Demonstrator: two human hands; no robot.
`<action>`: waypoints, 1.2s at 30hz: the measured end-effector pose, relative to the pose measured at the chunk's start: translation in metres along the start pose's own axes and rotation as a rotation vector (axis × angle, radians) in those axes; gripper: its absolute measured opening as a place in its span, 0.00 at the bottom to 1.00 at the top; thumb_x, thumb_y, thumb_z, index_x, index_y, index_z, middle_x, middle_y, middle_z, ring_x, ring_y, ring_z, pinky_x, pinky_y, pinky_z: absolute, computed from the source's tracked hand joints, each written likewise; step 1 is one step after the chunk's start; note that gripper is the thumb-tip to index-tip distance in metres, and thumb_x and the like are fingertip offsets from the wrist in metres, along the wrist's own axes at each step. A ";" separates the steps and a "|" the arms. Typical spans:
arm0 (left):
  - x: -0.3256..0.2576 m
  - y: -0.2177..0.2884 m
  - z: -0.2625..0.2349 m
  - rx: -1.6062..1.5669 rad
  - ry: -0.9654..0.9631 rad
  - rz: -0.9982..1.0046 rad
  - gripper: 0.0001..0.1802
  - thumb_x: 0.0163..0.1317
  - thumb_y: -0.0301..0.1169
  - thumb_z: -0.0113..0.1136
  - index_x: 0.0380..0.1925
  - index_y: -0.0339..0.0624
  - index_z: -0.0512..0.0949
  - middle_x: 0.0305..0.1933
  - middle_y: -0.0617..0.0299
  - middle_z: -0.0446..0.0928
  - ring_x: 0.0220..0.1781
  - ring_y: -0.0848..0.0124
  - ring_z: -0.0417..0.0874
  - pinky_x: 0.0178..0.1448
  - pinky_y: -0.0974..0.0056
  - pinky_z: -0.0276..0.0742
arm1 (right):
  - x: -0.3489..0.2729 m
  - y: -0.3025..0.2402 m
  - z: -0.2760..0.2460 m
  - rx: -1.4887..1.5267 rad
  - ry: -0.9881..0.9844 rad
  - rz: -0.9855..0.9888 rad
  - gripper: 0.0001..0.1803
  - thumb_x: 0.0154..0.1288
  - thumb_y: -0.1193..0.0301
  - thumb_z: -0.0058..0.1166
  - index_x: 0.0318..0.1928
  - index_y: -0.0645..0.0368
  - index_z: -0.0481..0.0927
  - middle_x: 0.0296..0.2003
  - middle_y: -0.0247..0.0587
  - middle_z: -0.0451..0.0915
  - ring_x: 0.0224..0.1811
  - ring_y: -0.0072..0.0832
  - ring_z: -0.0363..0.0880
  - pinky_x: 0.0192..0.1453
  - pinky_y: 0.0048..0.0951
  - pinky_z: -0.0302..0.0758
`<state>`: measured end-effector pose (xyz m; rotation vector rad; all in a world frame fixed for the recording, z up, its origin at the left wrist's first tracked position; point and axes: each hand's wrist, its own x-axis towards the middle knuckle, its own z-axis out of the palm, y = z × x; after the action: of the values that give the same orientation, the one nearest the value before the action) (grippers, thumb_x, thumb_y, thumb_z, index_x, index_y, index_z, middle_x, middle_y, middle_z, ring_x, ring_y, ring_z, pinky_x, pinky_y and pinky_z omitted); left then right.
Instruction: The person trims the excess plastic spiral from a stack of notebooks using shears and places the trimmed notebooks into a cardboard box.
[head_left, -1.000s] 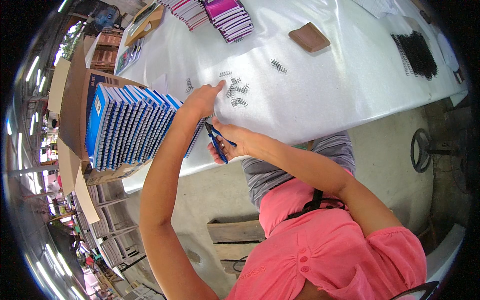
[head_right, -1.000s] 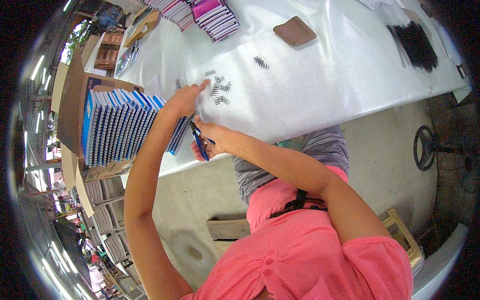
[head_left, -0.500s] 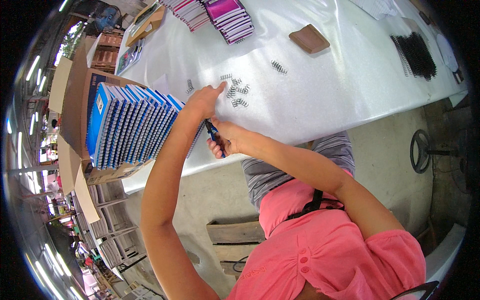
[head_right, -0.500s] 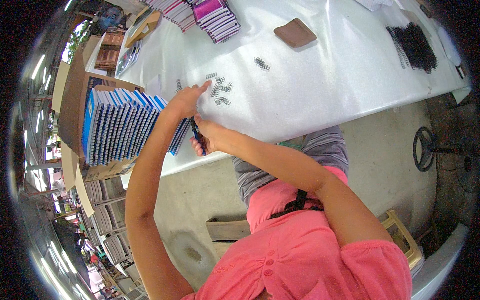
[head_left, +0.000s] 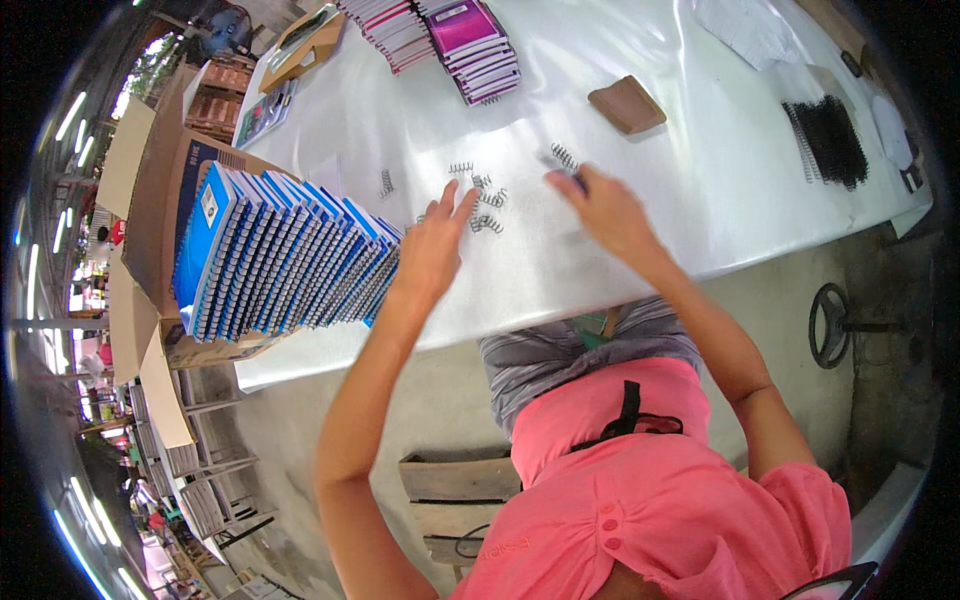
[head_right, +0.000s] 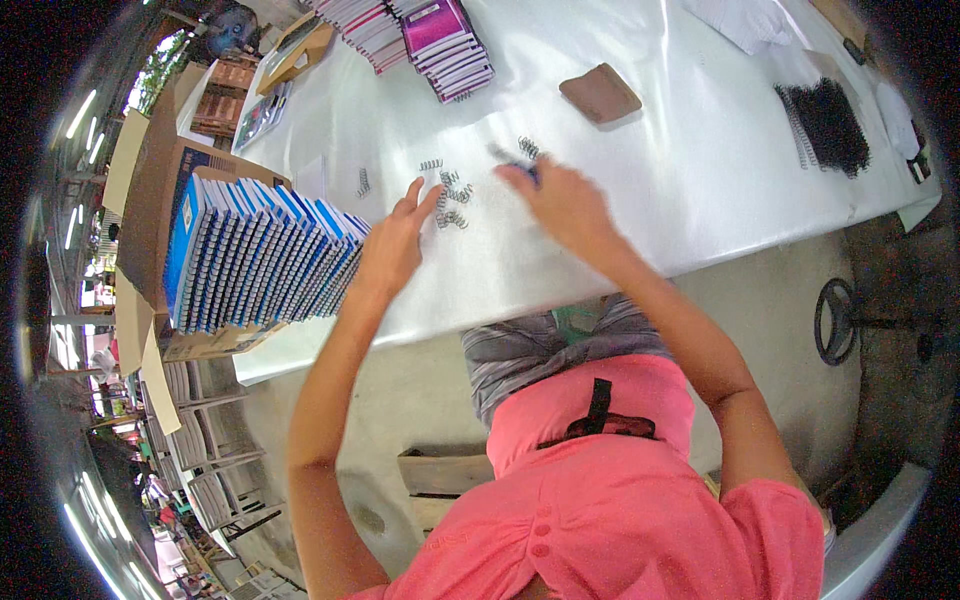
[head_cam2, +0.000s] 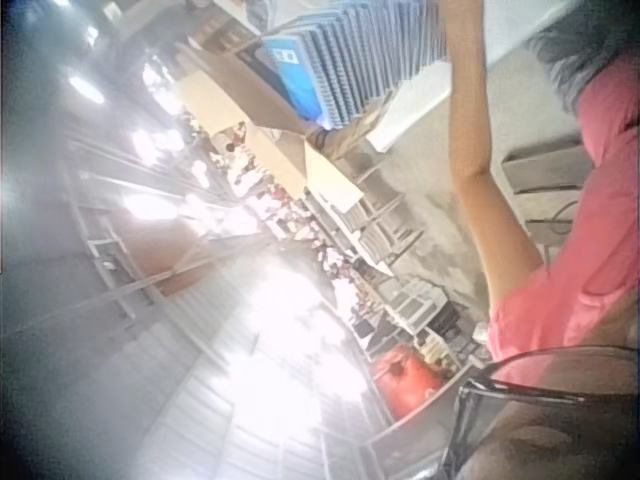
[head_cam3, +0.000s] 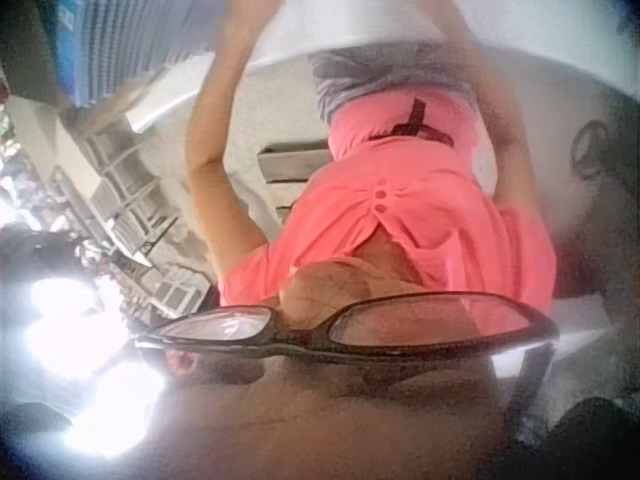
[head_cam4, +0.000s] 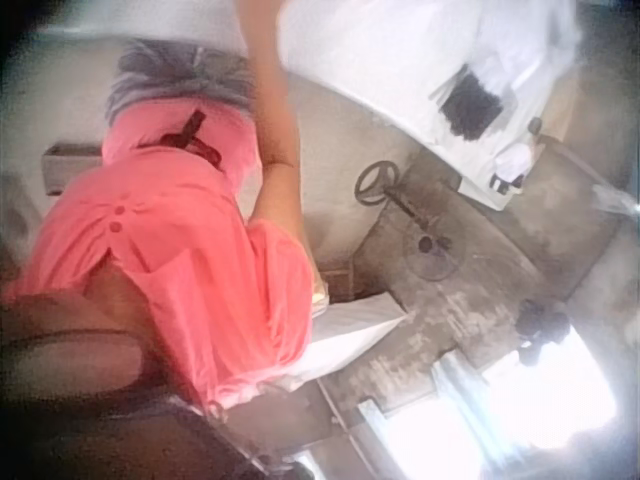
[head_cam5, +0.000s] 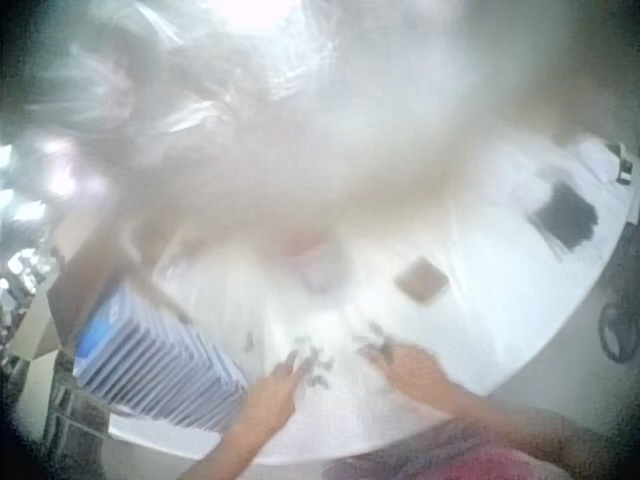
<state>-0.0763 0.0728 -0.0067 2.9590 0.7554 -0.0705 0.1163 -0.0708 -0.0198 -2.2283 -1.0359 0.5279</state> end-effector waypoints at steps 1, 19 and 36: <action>-0.007 0.009 0.004 -0.002 0.006 0.009 0.40 0.48 0.13 0.53 0.65 0.50 0.64 0.71 0.45 0.58 0.60 0.48 0.74 0.58 0.53 0.75 | 0.007 0.016 -0.013 -0.132 0.140 -0.047 0.38 0.63 0.36 0.43 0.38 0.65 0.77 0.31 0.57 0.81 0.34 0.51 0.81 0.41 0.45 0.76; -0.099 0.042 0.079 -0.369 0.465 -0.545 0.30 0.67 0.31 0.50 0.65 0.26 0.58 0.68 0.36 0.59 0.72 0.38 0.53 0.73 0.44 0.47 | 0.070 -0.096 0.124 0.026 -0.492 -1.008 0.19 0.46 0.75 0.66 0.39 0.56 0.72 0.41 0.37 0.74 0.54 0.37 0.69 0.64 0.39 0.60; -0.077 0.051 0.083 -0.301 0.477 -0.533 0.32 0.66 0.28 0.49 0.68 0.31 0.54 0.70 0.35 0.55 0.74 0.43 0.51 0.73 0.42 0.44 | 0.127 -0.110 0.103 0.105 -0.458 -1.053 0.18 0.47 0.78 0.63 0.42 0.60 0.75 0.51 0.40 0.73 0.59 0.42 0.68 0.60 0.40 0.68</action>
<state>-0.1216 -0.0165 -0.0809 2.4289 1.4435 0.6689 0.0753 0.1215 -0.0319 -1.1935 -2.1218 0.5684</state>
